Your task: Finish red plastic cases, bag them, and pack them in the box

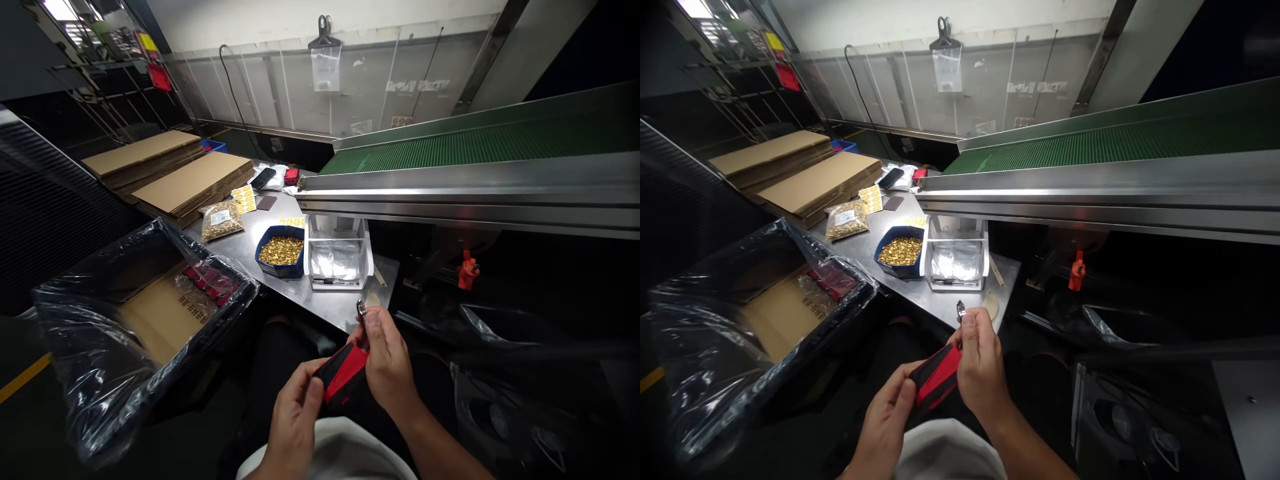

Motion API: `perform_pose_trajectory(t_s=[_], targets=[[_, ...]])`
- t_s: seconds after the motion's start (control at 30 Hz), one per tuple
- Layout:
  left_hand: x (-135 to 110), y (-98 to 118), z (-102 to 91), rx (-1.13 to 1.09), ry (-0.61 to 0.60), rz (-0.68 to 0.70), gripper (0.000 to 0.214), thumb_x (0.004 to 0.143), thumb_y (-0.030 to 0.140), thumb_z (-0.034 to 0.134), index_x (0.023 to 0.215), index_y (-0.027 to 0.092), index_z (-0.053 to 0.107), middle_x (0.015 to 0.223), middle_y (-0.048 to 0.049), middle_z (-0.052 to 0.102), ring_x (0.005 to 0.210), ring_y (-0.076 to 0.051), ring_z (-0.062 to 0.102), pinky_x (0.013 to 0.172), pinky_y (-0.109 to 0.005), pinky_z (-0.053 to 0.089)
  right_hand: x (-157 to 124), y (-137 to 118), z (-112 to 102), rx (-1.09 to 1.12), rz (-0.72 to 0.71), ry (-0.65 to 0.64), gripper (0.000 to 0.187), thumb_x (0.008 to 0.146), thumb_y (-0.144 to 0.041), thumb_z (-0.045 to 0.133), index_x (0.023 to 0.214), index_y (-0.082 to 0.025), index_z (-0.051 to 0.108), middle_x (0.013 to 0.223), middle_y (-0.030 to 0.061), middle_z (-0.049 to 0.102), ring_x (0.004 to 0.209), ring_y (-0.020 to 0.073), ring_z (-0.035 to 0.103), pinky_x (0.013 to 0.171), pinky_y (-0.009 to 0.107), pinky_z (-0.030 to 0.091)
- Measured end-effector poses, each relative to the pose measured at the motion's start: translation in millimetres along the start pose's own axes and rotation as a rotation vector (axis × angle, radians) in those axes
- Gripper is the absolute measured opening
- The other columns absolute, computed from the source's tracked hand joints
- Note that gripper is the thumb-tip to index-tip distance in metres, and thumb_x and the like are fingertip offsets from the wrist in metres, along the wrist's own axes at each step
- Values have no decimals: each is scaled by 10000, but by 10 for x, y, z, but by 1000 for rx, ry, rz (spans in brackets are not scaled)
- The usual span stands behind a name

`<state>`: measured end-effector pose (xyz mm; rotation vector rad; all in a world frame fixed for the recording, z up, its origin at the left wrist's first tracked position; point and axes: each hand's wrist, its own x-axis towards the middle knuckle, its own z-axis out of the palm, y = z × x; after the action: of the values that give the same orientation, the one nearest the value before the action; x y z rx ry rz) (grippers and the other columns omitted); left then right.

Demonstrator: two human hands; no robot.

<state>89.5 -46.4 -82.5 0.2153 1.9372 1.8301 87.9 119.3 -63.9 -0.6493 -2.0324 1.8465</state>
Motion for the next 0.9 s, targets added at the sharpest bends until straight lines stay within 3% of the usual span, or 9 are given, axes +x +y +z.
perform_pose_trajectory(t_s=[0.13, 0.23, 0.3, 0.37, 0.47, 0.53, 0.6, 0.77, 0.9], targets=[[119, 18, -71, -58, -17, -98, 528, 967, 588, 369, 1129, 152, 618, 1192, -133, 624, 1045, -262, 598, 898, -362, 468, 5, -31, -38, 42, 2, -120, 354, 983, -504, 351, 852, -232, 536, 610, -21, 586, 548, 143, 523, 556, 255, 420], [271, 61, -122, -143, -211, -218, 625, 866, 654, 544, 1223, 142, 555, 1066, -133, 657, 913, -244, 628, 820, -355, 482, -49, -86, -24, 74, -6, -348, 310, 982, -481, 380, 887, -231, 539, 621, -24, 598, 552, 141, 527, 556, 255, 413], [352, 96, -144, -203, -362, -214, 645, 784, 596, 703, 1215, 137, 562, 1006, -114, 652, 920, -243, 619, 809, -337, 479, -80, -121, 9, 116, -7, -444, 286, 983, -466, 394, 909, -230, 537, 644, -22, 615, 571, 141, 537, 573, 257, 423], [391, 127, -156, -233, -422, -157, 649, 719, 488, 812, 1217, 146, 573, 1035, -107, 634, 980, -250, 601, 847, -333, 468, -73, -136, 42, 216, 6, -395, 282, 986, -466, 384, 937, -229, 531, 693, -9, 642, 596, 147, 557, 592, 269, 450], [366, 145, -165, -289, -375, -165, 708, 715, 453, 824, 1297, 174, 533, 1101, -121, 623, 1013, -264, 604, 891, -366, 463, 29, -67, 48, 285, -22, -115, 275, 977, -474, 403, 971, -225, 521, 791, 19, 674, 655, 163, 597, 655, 301, 495], [318, 140, -173, -366, -352, -190, 727, 731, 450, 808, 1335, 179, 509, 1135, -139, 622, 1027, -281, 613, 906, -386, 462, 125, 77, 25, 162, -67, 37, 261, 955, -470, 465, 1005, -223, 529, 848, 33, 682, 721, 179, 622, 715, 326, 505], [272, 133, -185, -510, -351, -221, 682, 779, 435, 749, 1354, 166, 501, 1228, -165, 594, 1089, -306, 598, 943, -401, 445, 207, 315, 0, -58, -145, 97, 258, 932, -455, 518, 1040, -224, 552, 913, 47, 676, 806, 203, 629, 766, 351, 501], [231, 144, -220, -1033, -432, -338, 620, 906, 510, 450, 1415, 158, 432, 1327, -183, 539, 1194, -368, 540, 1051, -534, 342, 307, 1071, 18, -784, -478, 12, 216, 927, -372, 533, 995, -208, 656, 989, 106, 612, 957, 277, 555, 844, 423, 431], [224, 137, -267, -1090, -447, -270, 775, 882, 696, 409, 1433, 152, 389, 1333, -209, 514, 1143, -380, 563, 1021, -562, 356, 354, 1384, 55, -1078, -535, -56, 214, 946, -349, 513, 1002, -207, 663, 908, 95, 622, 877, 274, 528, 766, 401, 381]])
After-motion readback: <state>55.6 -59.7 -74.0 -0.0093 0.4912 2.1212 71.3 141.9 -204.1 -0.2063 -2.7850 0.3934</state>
